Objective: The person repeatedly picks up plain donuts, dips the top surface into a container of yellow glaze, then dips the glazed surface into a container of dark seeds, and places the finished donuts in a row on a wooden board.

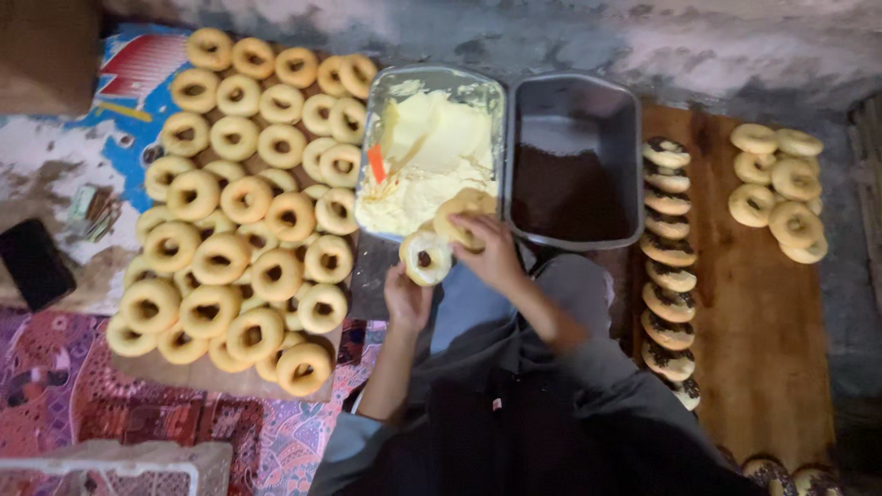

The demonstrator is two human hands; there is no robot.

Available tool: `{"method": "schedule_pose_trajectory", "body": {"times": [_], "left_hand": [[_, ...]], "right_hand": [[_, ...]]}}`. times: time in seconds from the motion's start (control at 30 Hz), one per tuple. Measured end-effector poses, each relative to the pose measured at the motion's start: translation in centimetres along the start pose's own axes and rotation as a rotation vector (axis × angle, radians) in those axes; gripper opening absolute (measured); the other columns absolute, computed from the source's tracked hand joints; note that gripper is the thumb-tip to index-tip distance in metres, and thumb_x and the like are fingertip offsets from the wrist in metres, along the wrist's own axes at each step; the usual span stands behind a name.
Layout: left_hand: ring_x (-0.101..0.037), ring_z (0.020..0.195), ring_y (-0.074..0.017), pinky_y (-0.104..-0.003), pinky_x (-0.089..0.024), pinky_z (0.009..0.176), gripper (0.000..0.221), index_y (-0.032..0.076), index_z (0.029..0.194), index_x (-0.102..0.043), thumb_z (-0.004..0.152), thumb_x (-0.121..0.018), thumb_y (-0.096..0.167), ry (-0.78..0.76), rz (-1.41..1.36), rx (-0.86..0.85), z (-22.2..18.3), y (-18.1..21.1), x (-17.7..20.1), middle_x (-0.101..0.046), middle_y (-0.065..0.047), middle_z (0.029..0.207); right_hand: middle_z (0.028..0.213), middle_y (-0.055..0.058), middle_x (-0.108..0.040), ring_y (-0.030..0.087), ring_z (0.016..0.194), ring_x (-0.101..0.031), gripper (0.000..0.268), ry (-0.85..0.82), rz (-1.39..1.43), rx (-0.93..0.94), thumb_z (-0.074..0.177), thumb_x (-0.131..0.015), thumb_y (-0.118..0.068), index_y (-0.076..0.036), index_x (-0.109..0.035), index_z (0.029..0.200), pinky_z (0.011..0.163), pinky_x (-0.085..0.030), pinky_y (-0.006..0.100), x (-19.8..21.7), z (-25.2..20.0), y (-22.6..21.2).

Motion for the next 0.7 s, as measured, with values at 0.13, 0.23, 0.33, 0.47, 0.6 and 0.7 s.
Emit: {"method": "schedule_pose_trajectory", "body": {"times": [0.13, 0.23, 0.33, 0.47, 0.6, 0.7], "left_hand": [[-0.062, 0.121, -0.0307, -0.048, -0.049, 0.107, 0.041, -0.002, 0.131, -0.062, 0.101, -0.050, 0.024, -0.295, -0.128, 0.099, 0.1, -3.9, -3.5, -0.067, -0.016, 0.130], [-0.061, 0.130, -0.0292, -0.048, -0.047, 0.117, 0.043, -0.001, 0.130, -0.058, 0.095, -0.049, 0.021, -0.224, -0.143, 0.066, 0.2, -5.3, -5.2, -0.065, -0.015, 0.136], [-0.060, 0.126, -0.0305, -0.048, -0.046, 0.109, 0.053, 0.000, 0.139, -0.056, 0.100, -0.048, 0.034, -0.199, -0.095, 0.113, 0.7, -6.7, -7.8, -0.063, -0.015, 0.138], [-0.060, 0.128, -0.0293, -0.047, -0.044, 0.113, 0.055, 0.002, 0.144, -0.053, 0.106, -0.044, 0.041, -0.113, -0.043, 0.146, 2.4, -7.0, -7.9, -0.062, -0.015, 0.139], [-0.060, 0.128, -0.0293, -0.048, -0.045, 0.112, 0.054, 0.002, 0.143, -0.052, 0.107, -0.043, 0.041, -0.070, -0.007, 0.178, 2.8, -9.1, -5.5, -0.063, -0.014, 0.138], [-0.060, 0.127, -0.0309, -0.048, -0.046, 0.112, 0.055, -0.001, 0.142, -0.052, 0.108, -0.043, 0.041, -0.087, 0.049, 0.215, 2.1, -13.1, -3.7, -0.063, -0.016, 0.137]], "right_hand": [[0.117, 0.011, -0.072, 0.031, 0.114, -0.066, 0.049, -0.128, -0.080, 0.143, 0.078, -0.088, -0.021, -0.012, -0.073, 0.123, 0.103, -0.047, 0.044, 1.0, 0.6, 0.4], [0.121, 0.011, -0.073, 0.031, 0.115, -0.066, 0.051, 0.074, -0.156, -0.056, 0.081, -0.087, -0.022, -0.014, -0.070, 0.128, 0.100, -0.047, 0.043, 3.9, 0.4, 2.8], [0.124, 0.014, -0.071, 0.033, 0.117, -0.063, 0.060, 0.022, -0.166, -0.116, 0.082, -0.085, -0.022, -0.013, -0.065, 0.138, 0.103, -0.045, 0.045, 5.6, 0.0, 4.5], [0.130, 0.022, -0.067, 0.037, 0.122, -0.061, 0.071, -0.296, -0.086, 0.131, 0.073, -0.080, -0.011, -0.011, -0.062, 0.141, 0.106, -0.046, 0.045, 5.9, -1.0, 7.2], [0.129, 0.011, -0.071, 0.022, 0.109, -0.070, 0.061, 0.073, 0.237, -0.573, 0.084, -0.073, -0.006, -0.015, -0.060, 0.143, 0.093, -0.058, 0.034, 9.9, 1.1, 23.2], [0.119, 0.010, -0.072, 0.021, 0.100, -0.072, 0.065, 0.130, 0.273, -0.737, 0.074, -0.081, -0.003, -0.017, -0.064, 0.135, 0.084, -0.062, 0.035, 9.0, 1.5, 31.4]]}}
Point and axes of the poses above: each hand's wrist, its own z-axis towards the middle knuckle, its own x-axis out of the back of the hand, y = z × x, the point moved 8 cm from there along z, towards the middle knuckle
